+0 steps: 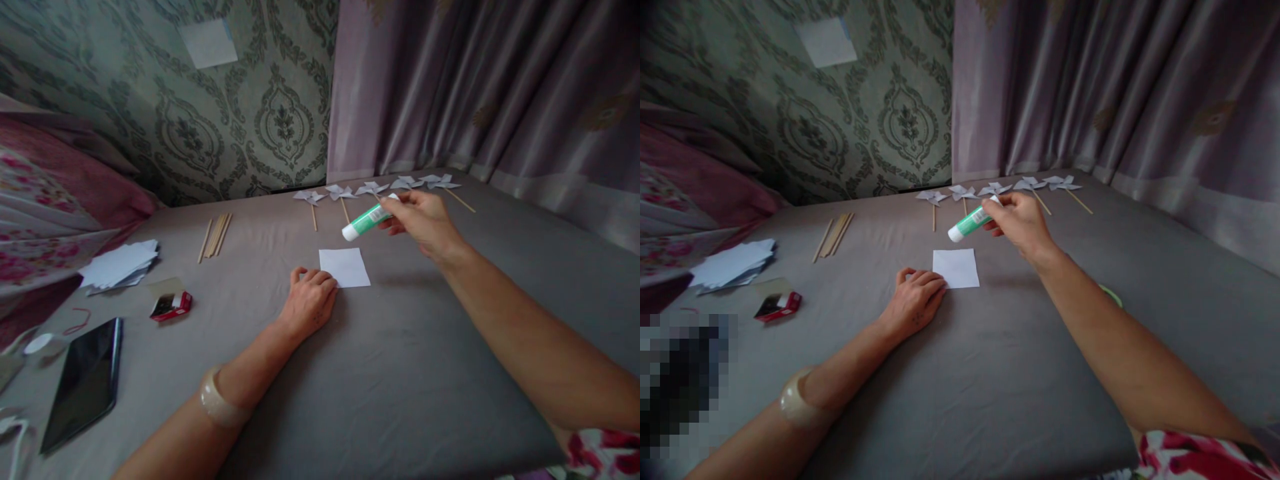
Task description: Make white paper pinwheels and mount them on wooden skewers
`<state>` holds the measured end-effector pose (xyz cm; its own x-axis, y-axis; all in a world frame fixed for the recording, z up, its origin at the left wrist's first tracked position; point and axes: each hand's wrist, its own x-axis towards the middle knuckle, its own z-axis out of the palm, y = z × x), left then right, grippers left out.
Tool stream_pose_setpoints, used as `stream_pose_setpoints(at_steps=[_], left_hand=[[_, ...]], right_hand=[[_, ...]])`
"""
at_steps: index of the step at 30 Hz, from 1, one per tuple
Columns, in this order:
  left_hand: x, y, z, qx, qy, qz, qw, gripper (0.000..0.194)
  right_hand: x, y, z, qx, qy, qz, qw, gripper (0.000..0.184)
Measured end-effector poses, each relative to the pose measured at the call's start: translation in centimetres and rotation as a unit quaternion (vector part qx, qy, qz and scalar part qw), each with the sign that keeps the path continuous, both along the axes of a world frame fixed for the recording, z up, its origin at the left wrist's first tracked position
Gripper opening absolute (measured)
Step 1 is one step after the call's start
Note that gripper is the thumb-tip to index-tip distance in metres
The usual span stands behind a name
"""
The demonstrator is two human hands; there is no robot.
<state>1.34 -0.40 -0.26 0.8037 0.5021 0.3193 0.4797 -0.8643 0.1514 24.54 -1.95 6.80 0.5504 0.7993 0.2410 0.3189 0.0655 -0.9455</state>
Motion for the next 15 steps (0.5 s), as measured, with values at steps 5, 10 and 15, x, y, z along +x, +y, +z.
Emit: stream_pose_setpoints(at_steps=[5, 10, 15], left_hand=[[0.0, 0.0, -0.1, 0.0, 0.004, 0.003, 1.0, 0.024], [0.1, -0.1, -0.1, -0.001, 0.004, 0.006, 1.0, 0.024], [0.1, -0.1, -0.1, -0.001, 0.006, 0.008, 1.0, 0.024]], right_hand=[[0.2, -0.8, -1.9, -0.008, 0.005, 0.04, 0.999, 0.023], [-1.4, -0.9, -2.8, 0.016, -0.138, 0.137, 0.981, 0.027], [-2.6, -0.7, -2.5, -0.005, -0.247, 0.148, 0.958, 0.027]])
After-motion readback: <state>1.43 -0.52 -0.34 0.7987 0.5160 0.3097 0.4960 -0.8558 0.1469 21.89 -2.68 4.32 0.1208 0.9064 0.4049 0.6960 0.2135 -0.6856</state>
